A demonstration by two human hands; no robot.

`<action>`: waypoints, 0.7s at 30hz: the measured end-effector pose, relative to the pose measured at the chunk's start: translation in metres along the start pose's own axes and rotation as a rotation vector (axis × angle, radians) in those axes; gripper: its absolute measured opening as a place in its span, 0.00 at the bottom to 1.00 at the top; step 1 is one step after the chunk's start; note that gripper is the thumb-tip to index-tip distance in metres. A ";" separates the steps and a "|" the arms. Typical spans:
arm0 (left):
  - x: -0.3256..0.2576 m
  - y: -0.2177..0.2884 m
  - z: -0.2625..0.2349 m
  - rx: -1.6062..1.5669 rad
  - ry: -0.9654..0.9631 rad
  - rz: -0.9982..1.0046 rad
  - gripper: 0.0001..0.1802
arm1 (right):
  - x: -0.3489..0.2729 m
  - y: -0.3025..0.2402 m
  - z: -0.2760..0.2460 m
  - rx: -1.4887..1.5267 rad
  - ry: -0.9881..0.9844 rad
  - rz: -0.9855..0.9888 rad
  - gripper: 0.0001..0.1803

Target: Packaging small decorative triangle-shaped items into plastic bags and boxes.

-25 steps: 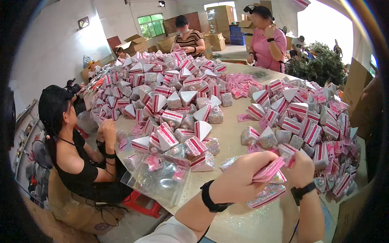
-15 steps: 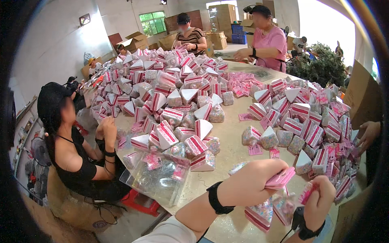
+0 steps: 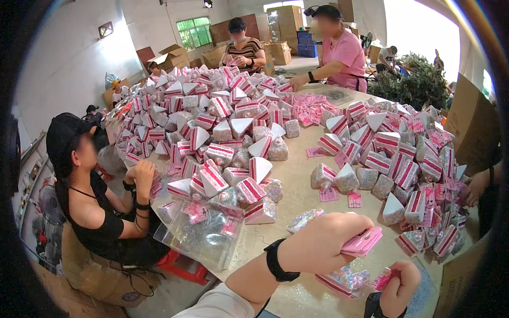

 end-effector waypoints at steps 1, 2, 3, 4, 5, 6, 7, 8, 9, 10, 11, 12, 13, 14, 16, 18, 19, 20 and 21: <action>-0.001 0.000 0.000 0.000 -0.003 -0.005 0.24 | -0.001 0.002 0.001 -0.008 0.019 -0.026 0.11; -0.001 0.000 0.000 0.005 0.006 0.003 0.24 | -0.001 0.001 0.001 0.008 0.051 -0.060 0.11; -0.002 0.001 0.000 0.010 0.015 0.010 0.23 | 0.000 -0.003 0.002 0.024 0.083 -0.094 0.11; -0.002 0.001 0.000 0.012 0.023 0.021 0.23 | 0.001 -0.008 0.002 0.036 0.119 -0.127 0.11; -0.002 0.001 0.000 -0.002 0.013 0.022 0.23 | 0.002 -0.012 0.002 0.034 0.125 -0.152 0.11; -0.002 0.001 -0.001 -0.016 0.003 0.023 0.23 | 0.005 -0.018 0.001 0.033 0.131 -0.177 0.11; -0.002 0.001 -0.001 -0.030 0.000 0.026 0.22 | 0.009 -0.024 -0.001 0.027 0.134 -0.208 0.11; -0.002 0.001 -0.001 -0.030 -0.010 0.017 0.22 | 0.012 -0.032 -0.003 0.012 0.135 -0.239 0.11; -0.003 0.002 -0.002 -0.029 -0.020 0.007 0.21 | 0.014 -0.041 -0.005 -0.001 0.135 -0.271 0.12; -0.002 0.002 0.000 -0.038 -0.037 0.005 0.20 | 0.016 -0.050 -0.007 -0.024 0.143 -0.297 0.12; 0.000 0.003 0.003 -0.046 -0.055 0.010 0.19 | 0.017 -0.062 -0.004 -0.061 0.119 -0.414 0.10; 0.002 0.004 0.009 -0.054 -0.074 0.015 0.19 | 0.017 -0.076 0.001 -0.098 0.094 -0.530 0.08; 0.003 0.004 0.014 -0.054 -0.092 0.011 0.19 | 0.018 -0.087 0.006 -0.125 0.063 -0.646 0.06; 0.005 0.005 0.019 -0.057 -0.122 0.013 0.19 | 0.023 -0.100 0.005 -0.176 -0.168 -0.612 0.01; 0.006 0.006 0.032 -0.062 -0.184 0.011 0.21 | 0.023 -0.107 0.023 -0.230 -0.327 -0.729 0.02; 0.007 0.006 0.056 -0.190 -0.205 0.065 0.24 | 0.022 -0.107 0.024 -0.225 -0.322 -0.803 0.06; 0.004 0.003 0.063 -0.230 -0.190 0.056 0.24 | 0.024 -0.103 0.029 -0.188 -0.338 -0.862 0.08; 0.002 0.000 0.065 -0.270 -0.174 0.047 0.25 | 0.027 -0.097 0.033 -0.188 -0.307 -0.893 0.05; 0.004 0.006 0.067 -0.362 -0.197 0.035 0.25 | 0.027 -0.088 0.031 -0.219 -0.260 -0.899 0.04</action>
Point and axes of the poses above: each hand's wrist, its own x-axis towards the middle knuckle, its own z-axis out of the palm, y = z × x, the point moved 4 cm from there along x, towards the middle knuckle, and after that the axes turned 11 degrees about x, right-handed, at the moved point
